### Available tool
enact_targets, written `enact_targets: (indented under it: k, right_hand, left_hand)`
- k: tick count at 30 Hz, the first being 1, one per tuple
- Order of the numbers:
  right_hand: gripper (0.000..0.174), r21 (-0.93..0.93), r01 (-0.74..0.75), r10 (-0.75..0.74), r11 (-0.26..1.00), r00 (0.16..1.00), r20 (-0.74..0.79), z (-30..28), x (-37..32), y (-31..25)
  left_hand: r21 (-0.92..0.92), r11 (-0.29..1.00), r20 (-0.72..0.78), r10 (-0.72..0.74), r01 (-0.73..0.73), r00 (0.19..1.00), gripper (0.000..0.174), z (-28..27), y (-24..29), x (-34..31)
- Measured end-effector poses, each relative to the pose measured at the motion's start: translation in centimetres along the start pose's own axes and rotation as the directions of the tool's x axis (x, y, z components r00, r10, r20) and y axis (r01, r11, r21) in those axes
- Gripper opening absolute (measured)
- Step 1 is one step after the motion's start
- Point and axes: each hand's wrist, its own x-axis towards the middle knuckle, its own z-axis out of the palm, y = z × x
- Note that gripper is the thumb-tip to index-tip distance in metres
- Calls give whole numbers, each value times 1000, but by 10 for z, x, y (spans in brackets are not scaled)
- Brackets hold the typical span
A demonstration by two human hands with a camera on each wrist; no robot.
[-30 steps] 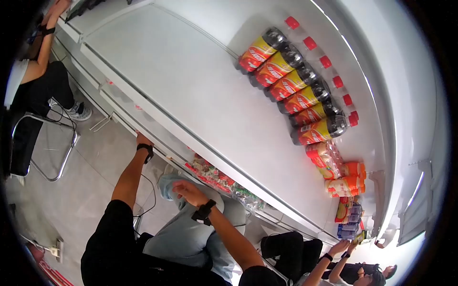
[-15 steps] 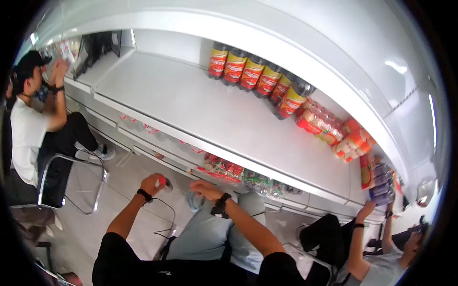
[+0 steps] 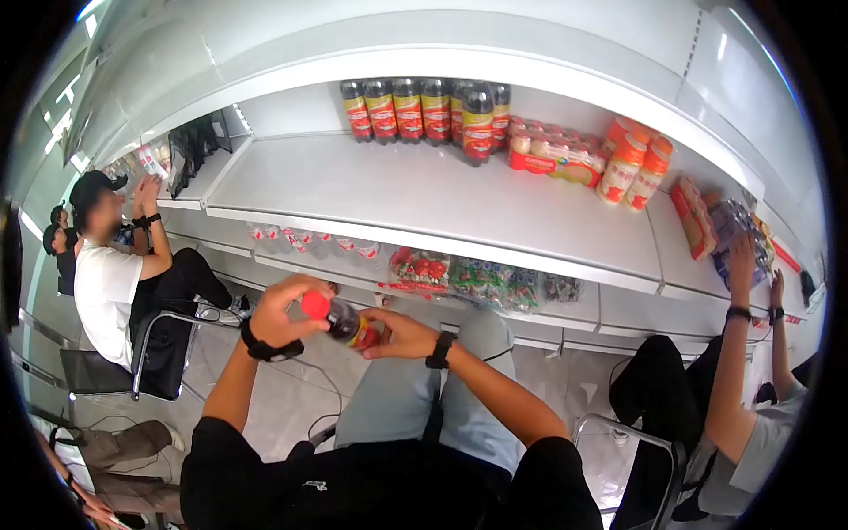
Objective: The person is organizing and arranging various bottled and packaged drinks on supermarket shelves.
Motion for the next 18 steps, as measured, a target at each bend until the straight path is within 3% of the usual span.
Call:
enact_targets:
  k: [2, 3, 5, 7, 8, 9, 11, 13, 15, 18]
  right_hand:
    - [63, -58, -12, 6, 998, 994, -113, -3, -25, -8]
    - [61, -88, -23, 8, 996, 985, -171, -6, -37, -11]
    - [58, -78, 55, -77, 995, 950, -304, -11, -56, -14]
    - [56, 6, 154, -137, 988, 897, -420, -15, -72, -6]
    - [67, -37, 111, -115, 993, 865, -488, -22, -80, -8]
    - [65, 7, 290, -231, 957, 774, -590, -22, -81, -13]
    - [63, -127, 275, -288, 953, 691, -663, -41, -90, -13]
    - [62, -54, 116, -121, 992, 705, -699, -54, -109, -56]
    - [60, -167, 24, -144, 986, 633, -760, -74, -112, -49]
    - [66, -183, 140, -230, 973, 538, -811, -93, -102, -46]
  left_hand:
    - [-43, 998, 70, -49, 52, 996, 41, 4, 28, 27]
    - [-118, 993, 75, 21, -12, 997, 40, 12, 36, 42]
    - [-62, 995, 106, 86, -80, 991, 39, 26, 50, 68]
    - [-268, 963, 62, 38, -20, 997, 43, 43, 57, 88]
    - [-399, 916, -4, 39, -37, 999, 53, 53, 57, 98]
    - [-538, 841, -49, 32, -53, 998, 62, 67, 47, 106]
    - [-613, 789, -34, 6, -25, 999, 71, 93, 34, 115]
    - [-621, 781, 100, -7, 68, 995, 74, 123, 18, 114]
    - [-707, 684, 202, -44, 177, 978, 65, 144, 17, 115]
    - [-787, 597, 142, -68, 155, 987, 55, 154, 20, 133]
